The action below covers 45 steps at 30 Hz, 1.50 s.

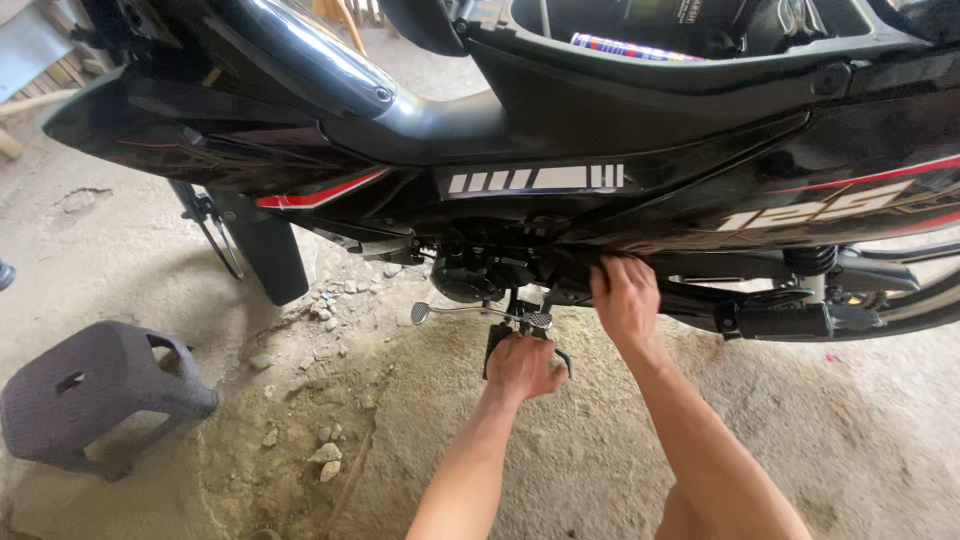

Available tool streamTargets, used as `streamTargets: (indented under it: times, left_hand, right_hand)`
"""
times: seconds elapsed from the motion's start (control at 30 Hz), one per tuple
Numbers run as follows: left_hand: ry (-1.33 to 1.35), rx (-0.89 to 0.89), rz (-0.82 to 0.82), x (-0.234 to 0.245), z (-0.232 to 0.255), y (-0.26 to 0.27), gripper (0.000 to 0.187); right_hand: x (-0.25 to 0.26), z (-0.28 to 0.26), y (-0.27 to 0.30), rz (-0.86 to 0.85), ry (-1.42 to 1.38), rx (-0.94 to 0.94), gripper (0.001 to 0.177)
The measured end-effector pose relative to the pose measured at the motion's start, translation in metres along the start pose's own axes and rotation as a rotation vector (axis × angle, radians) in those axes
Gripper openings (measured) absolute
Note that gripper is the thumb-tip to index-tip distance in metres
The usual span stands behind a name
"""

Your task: The person uses a wrench to tighten bolts on the motorcycle's engine area and then moves to the front wheel to adjust components near the brake disc.

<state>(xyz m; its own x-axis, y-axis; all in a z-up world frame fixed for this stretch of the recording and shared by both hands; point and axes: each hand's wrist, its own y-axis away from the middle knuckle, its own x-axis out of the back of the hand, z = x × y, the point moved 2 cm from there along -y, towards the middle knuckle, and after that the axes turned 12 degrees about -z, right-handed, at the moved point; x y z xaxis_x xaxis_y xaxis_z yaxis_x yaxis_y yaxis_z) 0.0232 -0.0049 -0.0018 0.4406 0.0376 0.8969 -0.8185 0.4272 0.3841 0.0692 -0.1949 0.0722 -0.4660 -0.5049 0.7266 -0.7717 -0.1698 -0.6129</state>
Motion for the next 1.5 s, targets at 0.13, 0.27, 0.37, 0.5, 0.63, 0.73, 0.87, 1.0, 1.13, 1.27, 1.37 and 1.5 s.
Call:
streamTargets:
  times: [0.13, 0.27, 0.37, 0.5, 0.63, 0.73, 0.87, 1.0, 1.13, 1.27, 1.37, 1.5]
  left_hand:
    - [0.020, -0.048, 0.157, 0.005, 0.001, 0.007, 0.038]
    - [0.057, -0.042, 0.075, 0.002, 0.002, 0.005, 0.038]
    - [0.043, -0.041, 0.110, 0.004, 0.003, 0.004, 0.037]
    - [0.027, -0.065, 0.151, 0.003, 0.003, 0.007, 0.038]
    - [0.125, -0.040, 0.149, 0.007, 0.000, 0.010, 0.035]
    - [0.120, -0.045, 0.151, 0.006, 0.001, 0.007, 0.036]
    - [0.103, -0.051, 0.040, 0.000, 0.000, 0.003, 0.040]
    - [0.078, -0.108, 0.009, 0.007, -0.007, 0.002, 0.039]
    - [0.014, -0.196, 0.049, 0.003, -0.006, 0.000, 0.043]
    - [0.001, -0.352, 0.086, 0.000, -0.014, -0.002, 0.034]
    - [0.033, -0.506, -0.052, -0.002, -0.029, -0.016, 0.018]
    - [-0.073, -0.700, -0.129, -0.005, -0.037, -0.025, 0.016]
  right_hand:
    - [0.014, -0.003, -0.005, -0.162, 0.089, 0.136, 0.045]
    - [0.019, 0.003, -0.017, -0.394, 0.066, 0.104, 0.059]
    - [0.000, 0.000, -0.039, -0.588, 0.111, -0.052, 0.067]
    - [-0.006, -0.005, -0.044, -0.563, 0.101, -0.064, 0.074]
    - [0.015, -0.010, -0.026, -0.394, 0.179, 0.075, 0.062]
    - [0.031, 0.000, -0.009, -0.365, 0.264, 0.155, 0.047]
    - [0.044, 0.019, 0.006, -0.373, 0.219, 0.067, 0.039]
    - [0.049, 0.039, 0.012, -0.674, 0.975, 0.051, 0.023]
    - [0.068, 0.061, 0.029, -0.661, 1.268, -0.201, 0.040]
    - [0.078, 0.043, 0.033, 0.050, 0.512, -0.288, 0.022]
    - [0.062, 0.023, 0.018, -0.080, 0.526, -0.399, 0.043]
    - [0.048, 0.004, 0.015, -0.198, 0.482, -0.632, 0.056]
